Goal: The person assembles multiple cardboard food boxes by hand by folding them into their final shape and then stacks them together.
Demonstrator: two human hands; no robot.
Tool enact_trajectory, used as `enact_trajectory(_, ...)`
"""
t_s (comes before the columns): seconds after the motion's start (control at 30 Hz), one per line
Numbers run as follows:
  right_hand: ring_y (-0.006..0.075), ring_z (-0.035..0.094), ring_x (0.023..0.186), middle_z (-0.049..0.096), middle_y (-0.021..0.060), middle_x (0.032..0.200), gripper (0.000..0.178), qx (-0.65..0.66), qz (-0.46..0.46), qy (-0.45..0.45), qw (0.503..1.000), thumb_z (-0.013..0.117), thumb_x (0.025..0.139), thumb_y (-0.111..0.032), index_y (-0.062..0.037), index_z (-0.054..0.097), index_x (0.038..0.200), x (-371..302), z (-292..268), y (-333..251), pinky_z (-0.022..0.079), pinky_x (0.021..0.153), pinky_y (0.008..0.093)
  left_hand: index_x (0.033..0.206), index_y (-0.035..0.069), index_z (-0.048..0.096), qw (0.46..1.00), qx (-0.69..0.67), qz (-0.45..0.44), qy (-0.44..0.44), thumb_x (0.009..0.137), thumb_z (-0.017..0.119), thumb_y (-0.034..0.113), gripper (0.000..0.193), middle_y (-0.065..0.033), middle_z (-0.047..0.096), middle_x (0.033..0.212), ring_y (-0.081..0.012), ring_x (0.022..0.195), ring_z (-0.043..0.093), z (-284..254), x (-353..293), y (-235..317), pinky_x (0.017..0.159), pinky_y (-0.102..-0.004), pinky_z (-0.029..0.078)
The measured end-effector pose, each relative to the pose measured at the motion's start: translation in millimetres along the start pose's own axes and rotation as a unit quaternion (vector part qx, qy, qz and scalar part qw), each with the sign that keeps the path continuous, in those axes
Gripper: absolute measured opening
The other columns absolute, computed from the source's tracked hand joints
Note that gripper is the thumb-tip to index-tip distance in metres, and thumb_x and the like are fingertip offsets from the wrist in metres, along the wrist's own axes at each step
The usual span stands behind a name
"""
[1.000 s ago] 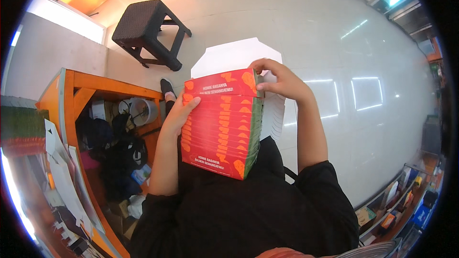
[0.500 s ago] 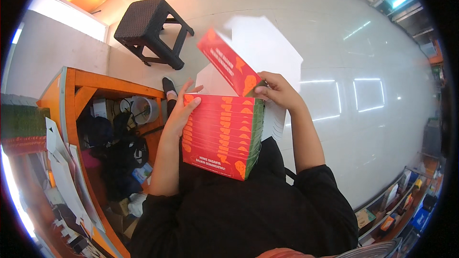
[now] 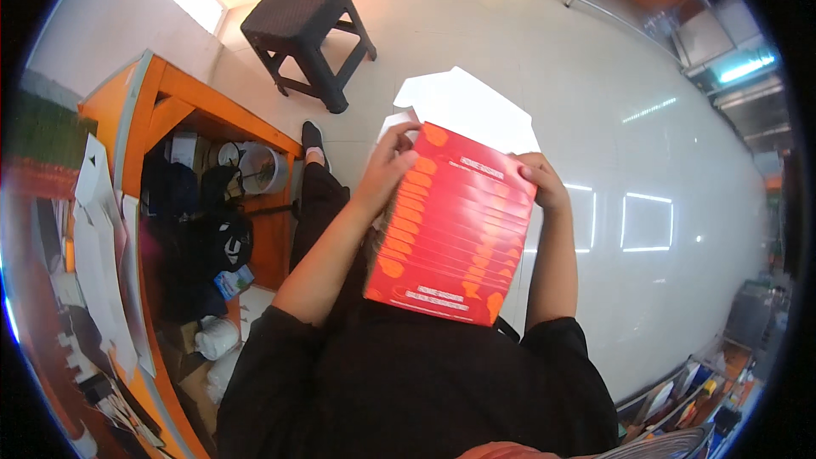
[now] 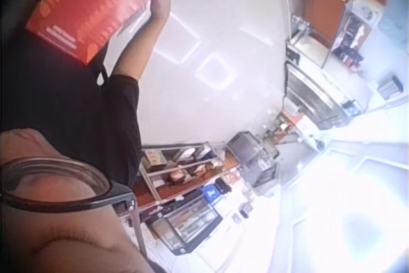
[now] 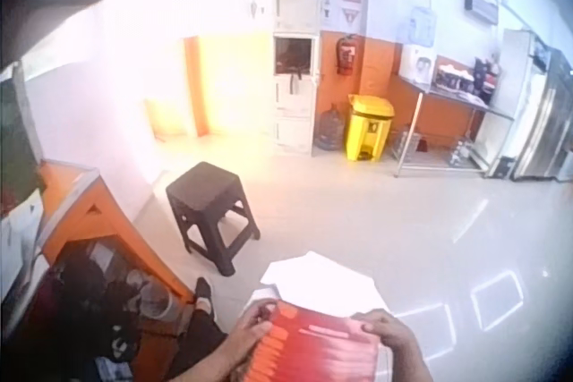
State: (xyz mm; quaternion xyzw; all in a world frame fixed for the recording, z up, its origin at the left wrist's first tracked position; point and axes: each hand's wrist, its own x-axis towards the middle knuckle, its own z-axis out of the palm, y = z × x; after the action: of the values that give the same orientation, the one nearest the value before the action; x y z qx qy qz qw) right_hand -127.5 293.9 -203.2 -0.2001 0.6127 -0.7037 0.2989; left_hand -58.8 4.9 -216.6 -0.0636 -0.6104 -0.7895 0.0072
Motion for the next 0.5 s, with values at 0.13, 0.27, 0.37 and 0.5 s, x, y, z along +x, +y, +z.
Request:
enact_trajectory(0.13, 0.0145, 0.055, 0.083, 0.060, 0.0076, 0.093, 0.032, -0.041, 0.026, -0.047, 0.998, 0.057, 0.082, -0.030, -0.0006, 0.059, 0.094, -1, 1, -47, 0.043, 0.074, 0.0272, 0.111, 0.009, 0.031, 0.997, -0.032, 0.020, 0.067, 0.080, 0.062, 0.024, 0.046, -0.0016, 0.031, 0.088, -0.0104, 0.079, 0.033, 32, -19, 7, 0.076, -0.0235, 0.032)
enact_trajectory(0.27, 0.0195, 0.055, 0.096, 0.050, 0.0100, 0.119, 0.044, -0.228, 0.093, -0.043, 0.968, 0.050, 0.087, -0.025, -0.0043, 0.043, 0.125, 29, 41, -104, 0.044, 0.088, 0.0326, 0.105, 0.010, 0.026, 0.998, 0.053, 0.007, 0.040, 0.082, 0.057, 0.016, 0.039, -0.0033, 0.032, 0.096, -0.0125, 0.094, 0.035, 40, -29, -1, 0.087, -0.0287, 0.032)
enact_trajectory(0.37, 0.0216, 0.052, 0.105, 0.052, 0.0114, 0.121, 0.041, -0.296, 0.108, -0.112, 0.943, 0.050, 0.089, -0.028, -0.0092, 0.046, 0.125, 54, 84, -121, 0.042, 0.090, 0.0330, 0.103, 0.009, 0.027, 0.994, 0.102, 0.021, 0.046, 0.082, 0.061, 0.026, 0.044, -0.0054, 0.033, 0.094, -0.0150, 0.091, 0.035, 44, -31, 10, 0.084, -0.0300, 0.033)
enact_trajectory(0.5, 0.0173, 0.052, 0.096, 0.058, 0.0084, 0.103, 0.037, -0.366, 0.149, -0.238, 0.887, 0.050, 0.090, -0.035, -0.0055, 0.053, 0.113, 65, 100, -110, 0.040, 0.088, 0.0306, 0.102, 0.007, 0.029, 0.980, 0.078, 0.151, 0.108, 0.082, 0.063, 0.031, 0.046, -0.0080, 0.035, 0.096, -0.0183, 0.091, 0.040, 25, -33, 7, 0.081, -0.0326, 0.037)
